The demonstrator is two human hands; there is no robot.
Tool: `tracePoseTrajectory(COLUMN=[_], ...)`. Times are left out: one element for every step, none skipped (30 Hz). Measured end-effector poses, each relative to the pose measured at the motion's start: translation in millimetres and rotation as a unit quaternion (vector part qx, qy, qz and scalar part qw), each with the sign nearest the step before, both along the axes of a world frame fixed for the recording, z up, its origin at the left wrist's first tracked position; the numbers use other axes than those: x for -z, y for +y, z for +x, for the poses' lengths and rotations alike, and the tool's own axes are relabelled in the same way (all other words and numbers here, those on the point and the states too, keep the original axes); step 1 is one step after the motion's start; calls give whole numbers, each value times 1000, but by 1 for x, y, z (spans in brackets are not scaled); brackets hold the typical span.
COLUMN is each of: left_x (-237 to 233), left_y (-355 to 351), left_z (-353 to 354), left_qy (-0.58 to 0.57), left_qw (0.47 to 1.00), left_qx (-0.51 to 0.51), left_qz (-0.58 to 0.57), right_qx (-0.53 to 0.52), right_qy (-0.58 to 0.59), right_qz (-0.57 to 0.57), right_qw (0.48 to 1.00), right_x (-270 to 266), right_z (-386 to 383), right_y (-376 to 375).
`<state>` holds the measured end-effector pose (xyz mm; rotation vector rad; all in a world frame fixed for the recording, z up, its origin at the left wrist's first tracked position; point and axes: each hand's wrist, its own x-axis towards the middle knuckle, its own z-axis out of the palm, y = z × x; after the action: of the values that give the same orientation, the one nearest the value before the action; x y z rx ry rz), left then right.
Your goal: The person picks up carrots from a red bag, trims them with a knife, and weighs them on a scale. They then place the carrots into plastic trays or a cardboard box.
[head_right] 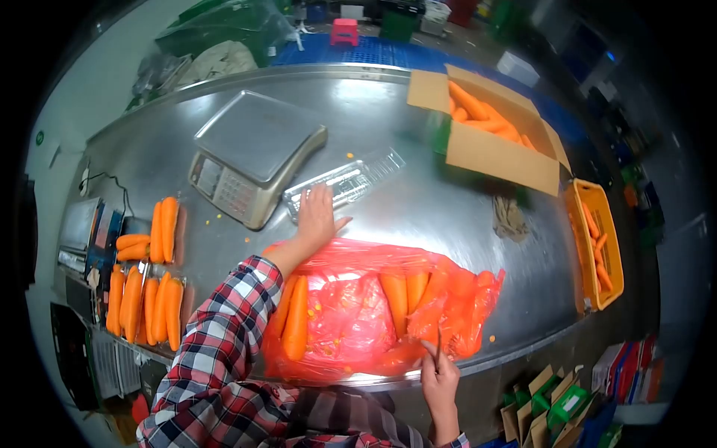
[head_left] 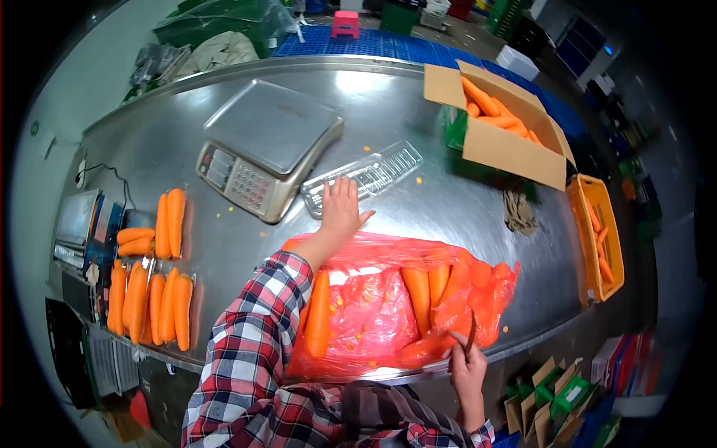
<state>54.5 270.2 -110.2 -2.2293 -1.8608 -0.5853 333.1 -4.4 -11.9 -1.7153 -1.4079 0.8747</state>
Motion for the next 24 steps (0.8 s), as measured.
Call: tracePoseTrajectory(left_x=[-1, -3, -6, -7, -9, -12, -14, -14, 0, 28, 46, 49, 47, 43, 41, 41, 42, 36, 34, 48, 40, 20, 9, 8], left_y=[7, 16, 23, 31, 37, 43, 48, 52, 61, 73, 78, 77, 79, 82, 87, 90, 94, 96, 97, 102, 96, 88, 82, 79], left_z=[7, 14, 21, 30, 40, 51, 60, 67, 74, 81, 87, 88, 93, 98, 103, 105, 107, 107, 105, 103, 104, 109, 113, 116], left_qy=[-5, -9, -14, -20, -2, 16, 35, 77, 127, 176, 225, 167, 181, 198, 216, 222, 220, 218, 217, 152, 123, 94, 65, -3], left_qw=[1000, 1000, 999, 999, 998, 994, 989, 979, 975, 967, 956, 965, 958, 949, 939, 932, 924, 916, 907, 917, 924, 928, 926, 931], left_qx=[8, 16, 25, 44, 64, 82, 99, 142, 154, 166, 180, 202, 218, 233, 247, 282, 308, 333, 357, 368, 349, 327, 304, 309], left_qz=[5, 12, 21, 17, -24, -63, -102, -121, -99, -79, -60, -22, -51, -77, -103, -51, -51, -53, -58, -30, -94, -154, -213, -194], right_qx=[-19, -19, -18, -17, 2, 21, 38, 51, 48, 48, 49, 60, 60, 64, 66, 69, 72, 73, 73, 74, 75, 74, 75, 75], right_qy=[-29, -25, -21, -18, -14, -9, -5, 9, 12, 19, 26, 32, 38, 37, 37, 33, 30, 29, 28, 28, 28, 27, 32, 36], right_qz=[22, 25, 29, 36, 9, -17, -42, -51, -45, -44, -44, -79, -89, -85, -81, -86, -73, -61, -51, -55, -56, -52, -54, -58], right_qw=[999, 999, 999, 999, 1000, 1000, 998, 997, 998, 998, 997, 995, 993, 994, 994, 993, 994, 995, 996, 995, 995, 995, 995, 995], right_x=[-3, -5, -8, -10, -9, -6, -3, -4, 4, 4, 3, 0, -5, -7, -5, -4, -1, 2, 5, 6, 6, 7, 8, 8], right_z=[-4, -6, -7, -7, -5, -2, 0, -1, 3, 2, 0, 0, -2, -3, -3, -1, 0, 1, 1, 0, 1, -1, -4, -5], right_y=[5, 6, 7, 7, 5, 1, -1, -3, -7, -9, -12, -14, -13, -13, -14, -15, -15, -15, -18, -21, -21, -19, -20, -20])
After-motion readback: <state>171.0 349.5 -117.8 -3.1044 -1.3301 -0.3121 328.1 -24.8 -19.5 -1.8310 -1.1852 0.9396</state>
